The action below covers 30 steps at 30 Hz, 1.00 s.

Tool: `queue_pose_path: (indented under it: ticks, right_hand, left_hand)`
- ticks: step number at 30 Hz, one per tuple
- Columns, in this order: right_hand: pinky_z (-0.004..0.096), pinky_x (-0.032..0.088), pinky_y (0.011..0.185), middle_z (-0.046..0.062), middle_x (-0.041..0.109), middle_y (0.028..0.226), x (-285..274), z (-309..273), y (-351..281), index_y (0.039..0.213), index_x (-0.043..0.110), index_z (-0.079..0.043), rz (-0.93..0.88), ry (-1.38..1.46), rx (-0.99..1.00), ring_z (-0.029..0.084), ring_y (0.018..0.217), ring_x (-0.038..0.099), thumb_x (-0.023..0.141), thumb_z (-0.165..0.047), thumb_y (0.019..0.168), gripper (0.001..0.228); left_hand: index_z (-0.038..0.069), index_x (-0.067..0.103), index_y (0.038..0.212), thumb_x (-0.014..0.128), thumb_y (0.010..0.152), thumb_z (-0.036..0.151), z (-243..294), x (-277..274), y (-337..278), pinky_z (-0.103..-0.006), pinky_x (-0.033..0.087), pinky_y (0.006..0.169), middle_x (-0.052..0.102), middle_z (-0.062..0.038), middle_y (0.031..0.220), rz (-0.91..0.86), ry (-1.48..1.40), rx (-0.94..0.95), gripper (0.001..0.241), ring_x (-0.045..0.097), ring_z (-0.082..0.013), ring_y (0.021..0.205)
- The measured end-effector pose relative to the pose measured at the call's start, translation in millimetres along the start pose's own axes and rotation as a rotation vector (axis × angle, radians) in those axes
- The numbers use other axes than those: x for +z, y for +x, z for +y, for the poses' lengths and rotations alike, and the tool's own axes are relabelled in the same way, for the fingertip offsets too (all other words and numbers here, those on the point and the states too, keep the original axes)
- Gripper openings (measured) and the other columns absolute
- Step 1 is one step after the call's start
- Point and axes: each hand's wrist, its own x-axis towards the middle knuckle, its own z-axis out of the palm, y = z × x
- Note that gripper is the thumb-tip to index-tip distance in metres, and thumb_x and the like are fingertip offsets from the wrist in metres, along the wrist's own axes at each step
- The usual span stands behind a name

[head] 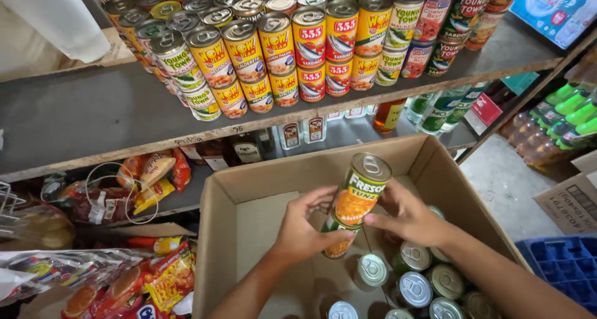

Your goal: The recorder is taking canned food items from a box and arranging them neatly on grocery store shelves.

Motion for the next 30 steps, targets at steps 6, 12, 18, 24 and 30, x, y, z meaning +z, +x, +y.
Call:
queue_pose_path:
  ticks: [6, 12, 18, 24, 30]
  right_hand:
    - [0.042, 0.035, 0.119, 0.006, 0.049, 0.153, 8.3, -16.9, -1.7, 0.152, 0.040, -0.006, -0.021, -0.028, 0.076, 0.019, 0.144, 0.044, 0.075, -0.009, 0.088, 0.074]
    - [0.043, 0.038, 0.118, 0.010, 0.055, 0.144, 14.8, -4.2, 0.6, 0.149, 0.042, -0.003, 0.118, 0.008, -0.096, 0.022, 0.137, 0.051, 0.084, -0.001, 0.079, 0.082]
    - [0.043, 0.041, 0.117, 0.012, 0.057, 0.146, 7.6, -11.8, 3.6, 0.150, 0.042, -0.001, 0.005, 0.151, -0.046, 0.023, 0.136, 0.054, 0.078, 0.002, 0.083, 0.076]
    - [0.043, 0.042, 0.118, 0.013, 0.057, 0.145, 8.6, -14.3, 3.1, 0.151, 0.041, 0.000, -0.022, 0.174, -0.042, 0.024, 0.136, 0.053, 0.075, 0.003, 0.087, 0.072]
    - [0.044, 0.042, 0.117, 0.011, 0.055, 0.147, 11.5, -22.4, 5.7, 0.151, 0.039, -0.002, -0.029, 0.211, -0.018, 0.023, 0.137, 0.053, 0.073, 0.001, 0.088, 0.071]
  left_hand:
    - [-0.004, 0.068, 0.130, 0.096, 0.069, 0.012, -16.0, -0.5, -3.3, -0.0345, 0.053, 0.106, 0.077, -0.010, 0.119, -0.031, 0.102, 0.030, 0.068, 0.070, -0.0163, 0.112]
    - [0.000, 0.066, 0.129, 0.094, 0.067, 0.013, 0.0, 6.8, -2.9, -0.0334, 0.054, 0.104, 0.074, -0.008, 0.120, -0.035, -0.017, -0.020, 0.069, 0.070, -0.0141, 0.111]
    - [0.004, 0.062, 0.114, 0.096, 0.068, 0.014, 1.1, 5.3, -2.1, -0.0347, 0.055, 0.103, 0.075, -0.008, 0.115, -0.004, 0.058, 0.023, 0.059, 0.071, -0.0152, 0.110]
    - [0.005, 0.059, 0.111, 0.097, 0.067, 0.016, 2.8, 4.5, -3.1, -0.0350, 0.055, 0.099, 0.076, -0.009, 0.114, -0.011, 0.080, 0.034, 0.059, 0.072, -0.0164, 0.109]
    - [0.005, 0.058, 0.112, 0.097, 0.068, 0.015, -1.1, 3.7, -2.9, -0.0354, 0.057, 0.100, 0.075, -0.009, 0.115, -0.008, 0.018, 0.018, 0.060, 0.072, -0.0167, 0.110]
